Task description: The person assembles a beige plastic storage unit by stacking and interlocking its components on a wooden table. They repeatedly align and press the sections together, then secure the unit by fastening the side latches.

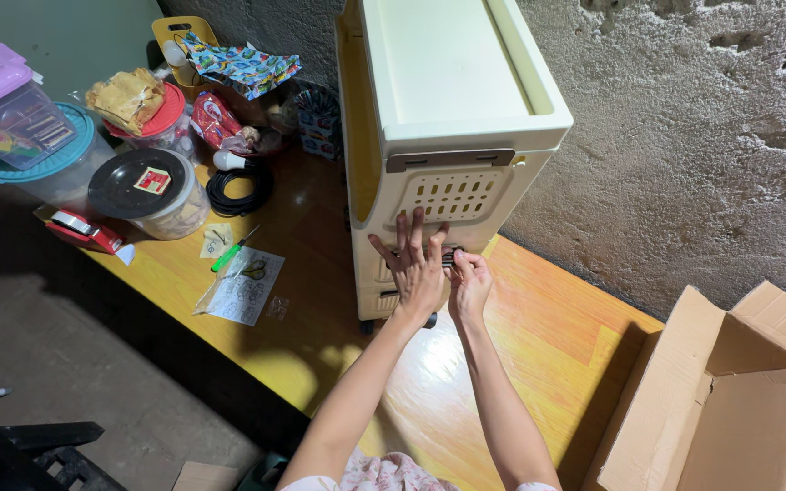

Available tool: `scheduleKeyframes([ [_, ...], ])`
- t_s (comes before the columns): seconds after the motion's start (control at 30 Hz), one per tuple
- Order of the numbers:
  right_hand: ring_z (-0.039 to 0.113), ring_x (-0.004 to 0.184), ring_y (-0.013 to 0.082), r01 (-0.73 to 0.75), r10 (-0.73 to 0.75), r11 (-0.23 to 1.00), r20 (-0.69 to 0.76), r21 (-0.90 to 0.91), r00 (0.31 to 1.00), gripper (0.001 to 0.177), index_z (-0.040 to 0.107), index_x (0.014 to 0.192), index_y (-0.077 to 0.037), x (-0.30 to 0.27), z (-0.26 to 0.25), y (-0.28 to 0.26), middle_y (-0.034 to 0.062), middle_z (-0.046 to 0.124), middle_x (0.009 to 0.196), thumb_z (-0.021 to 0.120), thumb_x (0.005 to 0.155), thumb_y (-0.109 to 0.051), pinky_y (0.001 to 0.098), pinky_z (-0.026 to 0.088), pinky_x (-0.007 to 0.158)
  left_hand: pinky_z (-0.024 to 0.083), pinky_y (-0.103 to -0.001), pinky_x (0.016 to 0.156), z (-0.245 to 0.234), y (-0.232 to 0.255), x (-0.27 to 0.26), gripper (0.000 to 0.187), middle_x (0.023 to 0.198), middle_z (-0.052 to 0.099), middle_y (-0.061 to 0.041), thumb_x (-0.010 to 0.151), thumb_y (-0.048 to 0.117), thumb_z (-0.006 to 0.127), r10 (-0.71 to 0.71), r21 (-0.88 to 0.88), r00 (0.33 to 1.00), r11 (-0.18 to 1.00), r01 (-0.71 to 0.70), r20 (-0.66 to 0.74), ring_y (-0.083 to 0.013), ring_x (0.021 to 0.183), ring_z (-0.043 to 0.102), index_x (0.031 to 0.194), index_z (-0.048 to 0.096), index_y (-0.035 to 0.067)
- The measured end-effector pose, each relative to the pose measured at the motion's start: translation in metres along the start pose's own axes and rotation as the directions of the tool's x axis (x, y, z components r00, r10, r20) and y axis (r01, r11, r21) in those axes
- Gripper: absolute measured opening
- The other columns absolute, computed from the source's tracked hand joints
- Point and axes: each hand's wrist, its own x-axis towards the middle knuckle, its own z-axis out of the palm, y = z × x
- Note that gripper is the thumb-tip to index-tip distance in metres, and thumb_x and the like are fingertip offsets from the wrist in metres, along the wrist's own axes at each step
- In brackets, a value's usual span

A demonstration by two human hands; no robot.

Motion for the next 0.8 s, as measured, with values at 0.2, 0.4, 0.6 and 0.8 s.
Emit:
scheduleKeyframes([
  [0.2,0.070,0.082,0.0137,-0.019,0.019,1.000,0.011,-0.022,1.000,0.008,0.060,0.097,-0.004,-0.007,0.006,-0.010,0.0077,0.073,0.095,0.067,0.098,-0.008,0.0296,0.059,0.071,0.003,-0.083,0.119,0.002,-0.002,-0.003,0.044,0.165,0.020,-0.006,0.098,0.025,0.069,-0.009,-0.002,0.998,1.000,0.009,0.059,-0.0337,0.159,0.015,0.138,0.052,0.024],
  [0.4,0.069,0.080,0.0114,-0.105,0.106,0.992,0.003,-0.073,0.994,0.010,0.064,0.101,-0.005,-0.011,0.011,-0.022,0.0053,0.072,0.093,0.068,0.099,-0.013,0.0282,0.059,0.072,0.006,-0.080,0.120,-0.002,-0.006,-0.002,0.045,0.166,0.023,-0.005,0.101,0.035,0.069,0.051,0.038,0.998,0.998,-0.051,-0.019,-0.0292,0.158,0.016,0.142,0.053,0.027],
  [0.6,0.065,0.073,0.0092,-0.074,0.076,0.996,0.033,-0.054,0.997,0.011,0.063,0.104,-0.003,-0.005,0.005,-0.015,0.0057,0.072,0.091,0.073,0.099,-0.008,0.0254,0.052,0.066,0.008,-0.078,0.121,-0.005,-0.008,-0.003,0.049,0.168,0.024,-0.005,0.101,0.031,0.069,0.059,0.070,0.998,0.996,-0.060,0.021,-0.0281,0.158,0.017,0.147,0.054,0.030],
  [0.8,0.067,0.072,0.0149,-0.022,0.019,0.999,-0.085,-0.032,0.996,0.012,0.061,0.101,-0.001,0.003,0.007,0.002,0.0086,0.070,0.087,0.069,0.098,-0.010,0.0295,0.057,0.064,0.007,-0.080,0.121,-0.009,-0.008,-0.002,0.055,0.168,0.022,-0.005,0.095,0.035,0.072,0.060,0.083,0.997,0.994,-0.064,0.046,-0.0277,0.159,0.014,0.147,0.053,0.031],
])
